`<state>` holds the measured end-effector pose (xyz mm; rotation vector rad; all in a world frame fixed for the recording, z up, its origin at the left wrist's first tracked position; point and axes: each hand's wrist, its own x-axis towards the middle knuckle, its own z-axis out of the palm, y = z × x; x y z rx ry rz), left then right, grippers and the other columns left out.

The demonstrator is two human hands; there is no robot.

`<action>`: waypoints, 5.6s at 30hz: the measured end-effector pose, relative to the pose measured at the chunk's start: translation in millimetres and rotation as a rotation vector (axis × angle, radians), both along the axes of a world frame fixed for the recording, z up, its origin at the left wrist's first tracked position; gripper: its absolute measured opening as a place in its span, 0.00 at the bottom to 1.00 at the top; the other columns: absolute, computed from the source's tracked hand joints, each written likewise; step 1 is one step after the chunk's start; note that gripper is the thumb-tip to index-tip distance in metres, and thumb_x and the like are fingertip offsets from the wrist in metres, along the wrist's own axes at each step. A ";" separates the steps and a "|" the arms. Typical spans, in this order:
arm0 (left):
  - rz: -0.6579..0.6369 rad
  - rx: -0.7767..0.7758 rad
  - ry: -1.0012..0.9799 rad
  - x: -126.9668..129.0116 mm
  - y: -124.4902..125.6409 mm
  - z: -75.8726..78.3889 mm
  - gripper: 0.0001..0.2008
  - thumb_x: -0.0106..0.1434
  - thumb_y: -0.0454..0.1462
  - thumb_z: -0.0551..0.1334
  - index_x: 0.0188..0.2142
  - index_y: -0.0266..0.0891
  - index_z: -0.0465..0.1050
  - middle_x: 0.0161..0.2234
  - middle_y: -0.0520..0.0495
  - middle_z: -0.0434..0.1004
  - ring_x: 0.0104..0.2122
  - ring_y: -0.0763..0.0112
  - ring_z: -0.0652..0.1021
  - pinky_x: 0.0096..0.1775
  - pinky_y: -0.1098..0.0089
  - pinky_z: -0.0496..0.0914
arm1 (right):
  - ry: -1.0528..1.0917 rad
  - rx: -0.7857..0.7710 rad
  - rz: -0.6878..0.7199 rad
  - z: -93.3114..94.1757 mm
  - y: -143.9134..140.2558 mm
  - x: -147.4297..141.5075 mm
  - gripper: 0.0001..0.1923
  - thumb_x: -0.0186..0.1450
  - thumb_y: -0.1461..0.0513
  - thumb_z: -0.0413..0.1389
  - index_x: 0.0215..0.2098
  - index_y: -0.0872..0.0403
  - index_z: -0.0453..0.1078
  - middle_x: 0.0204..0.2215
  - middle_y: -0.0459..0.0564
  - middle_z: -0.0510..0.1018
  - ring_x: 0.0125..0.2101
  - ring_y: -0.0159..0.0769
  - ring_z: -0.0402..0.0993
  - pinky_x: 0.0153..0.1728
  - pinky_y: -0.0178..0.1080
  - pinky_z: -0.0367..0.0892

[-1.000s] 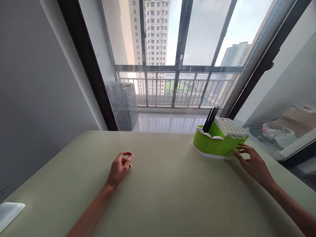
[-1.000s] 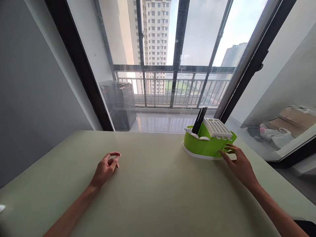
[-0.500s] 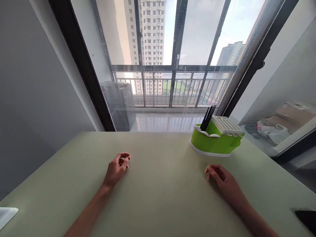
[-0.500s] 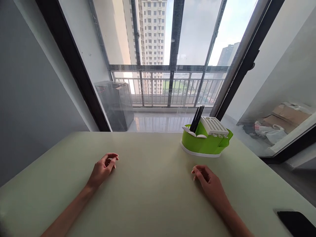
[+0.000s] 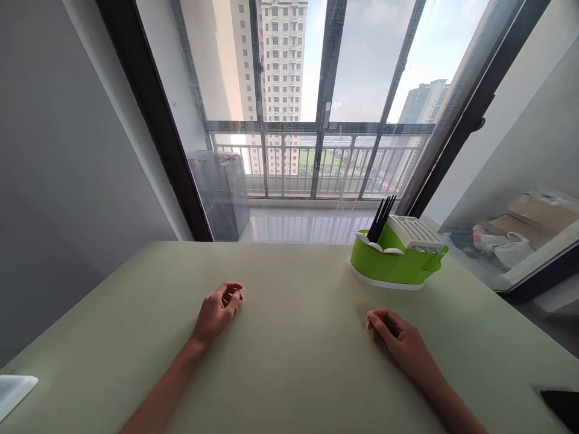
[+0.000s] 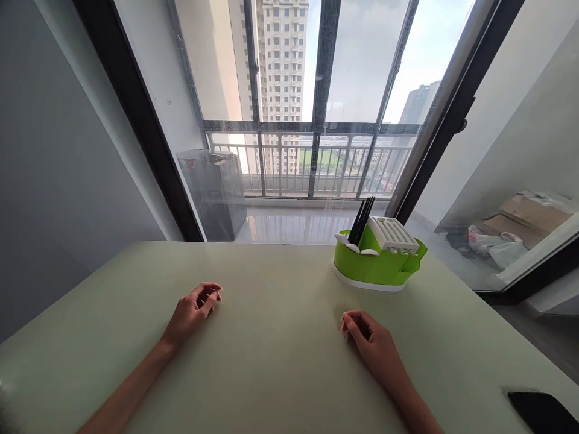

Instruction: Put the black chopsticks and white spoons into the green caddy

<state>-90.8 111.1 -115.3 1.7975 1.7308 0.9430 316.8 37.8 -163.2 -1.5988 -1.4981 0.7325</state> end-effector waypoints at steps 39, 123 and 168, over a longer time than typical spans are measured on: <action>0.002 0.013 0.043 0.9 -2.7 5.4 0.17 0.64 0.50 0.55 0.41 0.44 0.74 0.33 0.51 0.81 0.28 0.68 0.77 0.31 0.71 0.69 | -0.025 -0.010 0.016 -8.5 2.0 2.7 0.23 0.67 0.42 0.50 0.35 0.50 0.74 0.28 0.47 0.79 0.28 0.39 0.73 0.30 0.37 0.67; -0.006 0.013 0.058 -3.7 -0.6 -1.1 0.16 0.64 0.49 0.54 0.42 0.44 0.74 0.30 0.53 0.79 0.28 0.68 0.76 0.32 0.71 0.69 | -0.009 -0.012 0.016 -11.5 2.7 3.1 0.24 0.67 0.42 0.50 0.34 0.51 0.74 0.26 0.47 0.79 0.28 0.38 0.73 0.31 0.37 0.67; -0.037 0.022 0.102 20.2 -146.4 15.3 0.15 0.63 0.48 0.53 0.36 0.46 0.75 0.26 0.53 0.74 0.30 0.65 0.77 0.31 0.71 0.69 | 0.054 0.018 0.086 3.0 -158.5 8.7 0.22 0.67 0.43 0.49 0.32 0.50 0.71 0.24 0.44 0.76 0.26 0.36 0.72 0.29 0.33 0.65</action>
